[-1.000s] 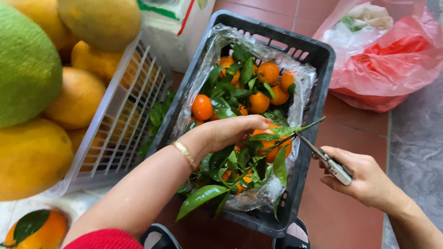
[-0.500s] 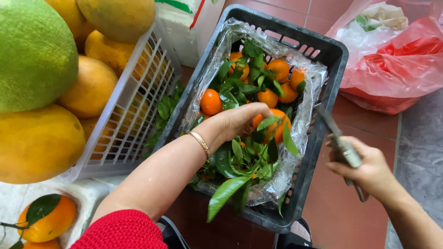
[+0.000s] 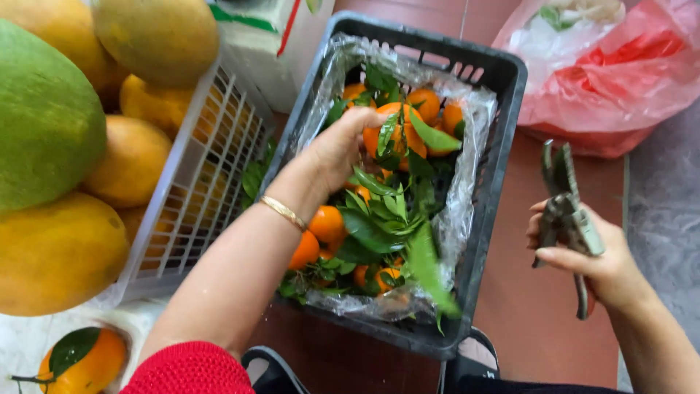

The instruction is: Trimming the stems and leaves off citrus fruits using pruning shears and sorting them into a crate.

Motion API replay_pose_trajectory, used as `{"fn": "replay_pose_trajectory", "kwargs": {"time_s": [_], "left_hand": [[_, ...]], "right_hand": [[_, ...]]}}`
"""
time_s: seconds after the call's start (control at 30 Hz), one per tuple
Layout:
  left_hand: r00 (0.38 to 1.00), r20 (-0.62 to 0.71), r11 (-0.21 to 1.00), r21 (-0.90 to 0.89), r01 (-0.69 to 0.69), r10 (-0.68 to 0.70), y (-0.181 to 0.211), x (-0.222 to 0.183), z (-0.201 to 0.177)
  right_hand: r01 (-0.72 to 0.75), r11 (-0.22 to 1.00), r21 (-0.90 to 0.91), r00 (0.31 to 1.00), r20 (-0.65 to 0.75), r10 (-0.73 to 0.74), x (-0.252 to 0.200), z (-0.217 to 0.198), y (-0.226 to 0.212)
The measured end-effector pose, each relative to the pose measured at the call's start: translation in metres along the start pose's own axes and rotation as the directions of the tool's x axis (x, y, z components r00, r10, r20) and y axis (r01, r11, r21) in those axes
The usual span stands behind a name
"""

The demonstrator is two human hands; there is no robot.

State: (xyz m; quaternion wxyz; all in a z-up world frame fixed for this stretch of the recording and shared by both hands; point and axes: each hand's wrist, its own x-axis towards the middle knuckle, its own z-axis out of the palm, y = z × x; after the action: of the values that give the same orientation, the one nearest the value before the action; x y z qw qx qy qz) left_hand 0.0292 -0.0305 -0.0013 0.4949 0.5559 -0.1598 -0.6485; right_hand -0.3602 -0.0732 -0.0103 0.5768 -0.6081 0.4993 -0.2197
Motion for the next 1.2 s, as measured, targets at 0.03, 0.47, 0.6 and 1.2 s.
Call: {"fn": "replay_pose_trajectory", "kwargs": {"time_s": [0.03,0.47,0.6,1.2], "left_hand": [[1.000,0.015,0.989,0.146,-0.004,0.002,0.013,-0.008,0.001],[0.924,0.187,0.333,0.940,-0.071,-0.332,-0.035,0.098,0.057],[0.945,0.120,0.384,0.923,0.007,-0.305,-0.045,0.124,0.055],[0.949,0.074,-0.020,0.996,-0.084,-0.307,-0.123,0.170,0.038]], "right_hand": [[0.042,0.999,0.011,0.999,-0.003,-0.042,0.003,-0.002,-0.001],[0.040,0.999,0.017,0.998,-0.040,-0.039,-0.006,-0.005,0.002],[-0.047,0.998,0.032,0.997,-0.067,0.049,-0.005,-0.005,0.004],[-0.130,0.990,0.058,0.991,-0.016,0.131,0.018,-0.003,0.027]]}}
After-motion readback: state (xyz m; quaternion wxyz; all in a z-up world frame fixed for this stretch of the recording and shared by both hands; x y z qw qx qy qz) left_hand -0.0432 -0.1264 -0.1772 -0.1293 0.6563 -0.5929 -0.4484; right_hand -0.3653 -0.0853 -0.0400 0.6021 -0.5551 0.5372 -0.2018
